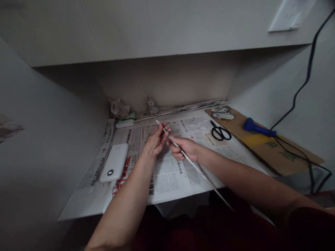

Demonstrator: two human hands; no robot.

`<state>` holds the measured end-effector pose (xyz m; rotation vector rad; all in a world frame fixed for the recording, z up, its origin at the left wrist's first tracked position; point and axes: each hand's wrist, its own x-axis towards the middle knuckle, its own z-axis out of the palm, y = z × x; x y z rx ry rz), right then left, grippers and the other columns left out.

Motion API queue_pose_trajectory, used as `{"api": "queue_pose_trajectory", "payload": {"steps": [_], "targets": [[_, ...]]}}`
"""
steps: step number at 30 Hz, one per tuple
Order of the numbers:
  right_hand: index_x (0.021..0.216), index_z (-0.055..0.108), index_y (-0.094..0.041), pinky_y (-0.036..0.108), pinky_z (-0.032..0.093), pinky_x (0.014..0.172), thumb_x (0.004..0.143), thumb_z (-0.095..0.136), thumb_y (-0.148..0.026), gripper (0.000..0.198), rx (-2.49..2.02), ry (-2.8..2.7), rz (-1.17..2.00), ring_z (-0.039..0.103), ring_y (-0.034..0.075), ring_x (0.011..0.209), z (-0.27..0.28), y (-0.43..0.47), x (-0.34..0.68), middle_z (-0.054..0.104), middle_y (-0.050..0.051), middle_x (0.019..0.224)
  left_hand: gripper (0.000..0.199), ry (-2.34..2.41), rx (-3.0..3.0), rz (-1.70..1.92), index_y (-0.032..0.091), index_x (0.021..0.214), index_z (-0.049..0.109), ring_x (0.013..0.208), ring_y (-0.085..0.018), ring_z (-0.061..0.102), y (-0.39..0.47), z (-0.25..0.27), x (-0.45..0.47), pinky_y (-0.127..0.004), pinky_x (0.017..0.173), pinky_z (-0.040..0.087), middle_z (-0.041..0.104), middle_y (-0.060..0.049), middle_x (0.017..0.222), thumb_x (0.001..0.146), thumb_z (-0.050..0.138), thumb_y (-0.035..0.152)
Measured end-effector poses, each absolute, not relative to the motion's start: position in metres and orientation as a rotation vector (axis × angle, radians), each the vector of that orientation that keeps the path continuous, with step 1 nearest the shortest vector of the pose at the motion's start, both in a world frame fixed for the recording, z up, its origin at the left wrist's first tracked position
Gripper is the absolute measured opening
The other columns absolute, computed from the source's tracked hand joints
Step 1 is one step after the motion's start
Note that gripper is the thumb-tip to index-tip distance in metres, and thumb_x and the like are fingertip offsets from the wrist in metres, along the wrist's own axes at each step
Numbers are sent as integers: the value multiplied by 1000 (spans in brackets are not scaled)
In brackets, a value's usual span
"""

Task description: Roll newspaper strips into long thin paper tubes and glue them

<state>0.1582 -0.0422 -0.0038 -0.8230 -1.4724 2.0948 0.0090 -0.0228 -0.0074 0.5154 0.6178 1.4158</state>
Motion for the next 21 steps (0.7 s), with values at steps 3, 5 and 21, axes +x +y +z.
{"api": "queue_pose_trajectory", "payload": {"steps": [3, 5, 21], "targets": [[79, 47, -20, 20, 24, 43, 83, 54, -49, 30, -1025, -1657, 1567, 33, 8, 44, -8, -44, 157, 37, -6, 53, 12, 649, 493, 1468, 9, 86, 64, 62, -9, 66, -21, -9, 9, -13, 56, 54, 65, -2, 69, 85, 56, 18], [76, 47, -19, 20, 24, 45, 81, 58, -44, 28, -1037, -1692, 1441, 33, 8, 46, -10, -45, 157, 39, -6, 54, 13, 648, 485, 1473, 8, 85, 64, 62, -10, 66, -21, -9, 9, -13, 55, 54, 64, -3, 68, 85, 56, 18], [85, 46, -20, 22, 27, 40, 93, 23, -52, 40, -849, -1677, 1983, 27, 10, 37, -7, -46, 166, 22, -9, 47, 18, 619, 449, 1492, 9, 84, 64, 62, -9, 65, -22, -5, 9, -12, 53, 53, 63, -3, 68, 89, 49, 18]]}}
